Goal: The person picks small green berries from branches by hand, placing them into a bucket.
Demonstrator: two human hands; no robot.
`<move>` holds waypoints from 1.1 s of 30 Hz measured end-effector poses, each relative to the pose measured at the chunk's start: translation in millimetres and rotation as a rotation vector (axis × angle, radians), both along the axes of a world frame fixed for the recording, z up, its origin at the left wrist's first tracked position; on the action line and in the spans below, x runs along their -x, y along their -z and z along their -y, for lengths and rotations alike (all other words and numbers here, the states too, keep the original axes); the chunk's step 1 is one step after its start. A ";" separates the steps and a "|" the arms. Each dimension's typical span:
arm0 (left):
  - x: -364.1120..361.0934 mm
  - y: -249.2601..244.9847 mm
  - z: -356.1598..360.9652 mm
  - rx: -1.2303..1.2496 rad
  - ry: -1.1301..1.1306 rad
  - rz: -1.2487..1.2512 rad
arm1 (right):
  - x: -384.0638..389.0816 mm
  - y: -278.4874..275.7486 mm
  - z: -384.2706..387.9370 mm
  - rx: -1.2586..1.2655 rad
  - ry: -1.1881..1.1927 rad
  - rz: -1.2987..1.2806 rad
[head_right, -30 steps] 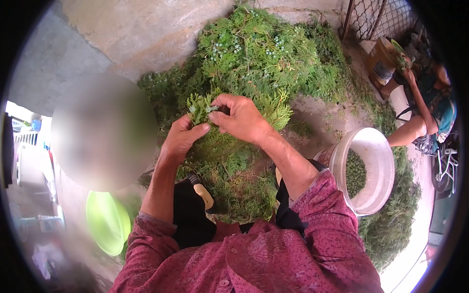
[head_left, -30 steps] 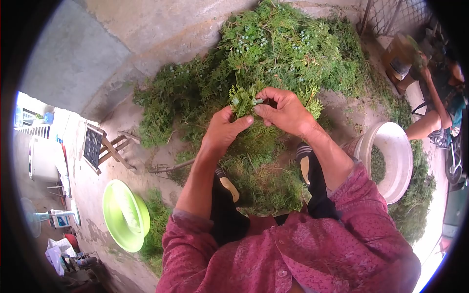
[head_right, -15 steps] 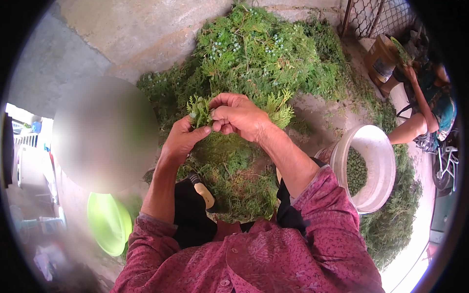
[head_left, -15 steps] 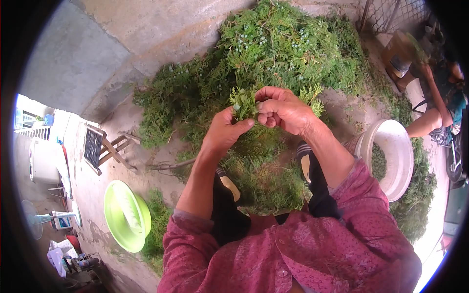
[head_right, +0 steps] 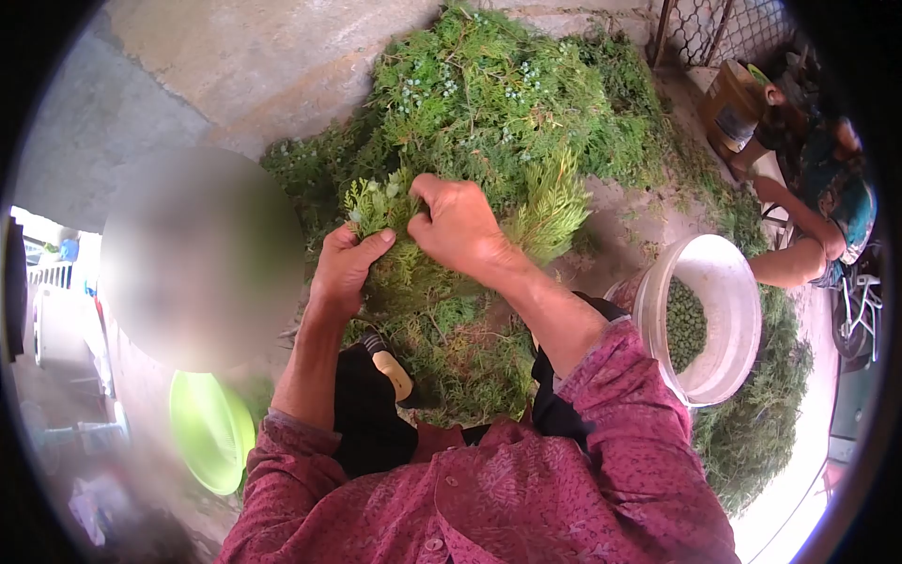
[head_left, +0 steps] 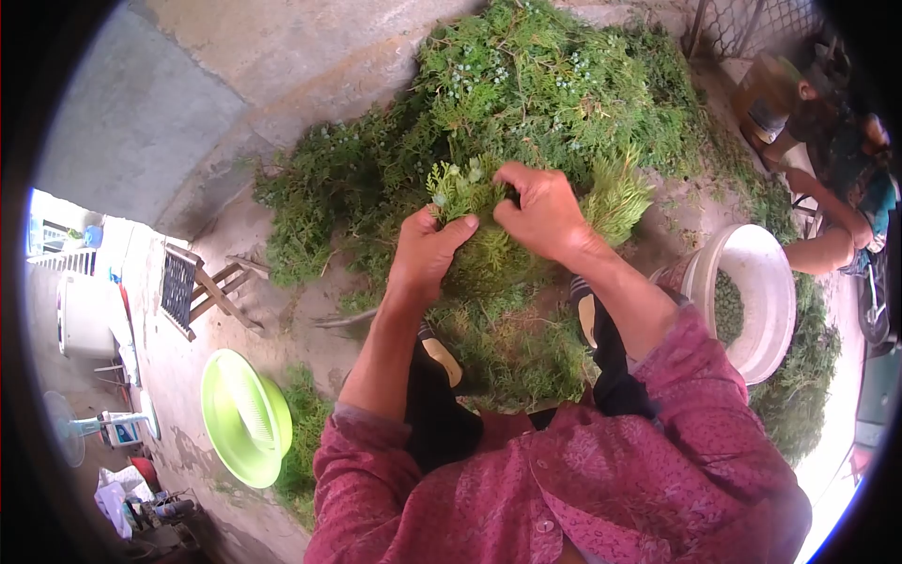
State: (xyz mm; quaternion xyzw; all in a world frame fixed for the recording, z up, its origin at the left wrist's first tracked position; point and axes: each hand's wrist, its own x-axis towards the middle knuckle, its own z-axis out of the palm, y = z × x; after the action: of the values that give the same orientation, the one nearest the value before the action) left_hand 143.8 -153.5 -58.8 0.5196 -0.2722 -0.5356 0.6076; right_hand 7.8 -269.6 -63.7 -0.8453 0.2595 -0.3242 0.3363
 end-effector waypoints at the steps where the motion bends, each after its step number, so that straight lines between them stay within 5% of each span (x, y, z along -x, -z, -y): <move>1: 0.4 1.6 -0.7 -0.001 -0.018 0.002 | -0.2 2.5 4.4 0.226 0.074 -0.001; 2: -0.2 -0.1 -2.4 -0.002 -0.016 0.003 | 3.8 -4.8 13.0 0.225 0.076 0.000; 4: -5.4 -6.9 -7.1 0.008 -0.081 -0.097 | 19.1 -32.2 32.1 -1.055 -0.068 0.340; 9: -9.5 -16.5 -7.9 0.017 -0.096 -0.158 | 18.7 -31.3 17.3 -1.547 -0.373 0.480; 16: -9.5 -20.1 -6.8 0.048 -0.102 -0.138 | 8.8 -27.5 7.7 -1.326 -0.254 0.258; 33: -2.3 -12.1 -5.5 0.057 -0.082 -0.118 | 3.3 -24.0 -2.9 -1.443 -0.346 0.312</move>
State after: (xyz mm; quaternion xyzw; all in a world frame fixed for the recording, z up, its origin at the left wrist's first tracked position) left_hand 146.1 -148.0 -46.7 0.4803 -0.2292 -0.5320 0.6585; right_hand 4.5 -266.7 -39.7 -0.3886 0.2205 -0.1325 0.8848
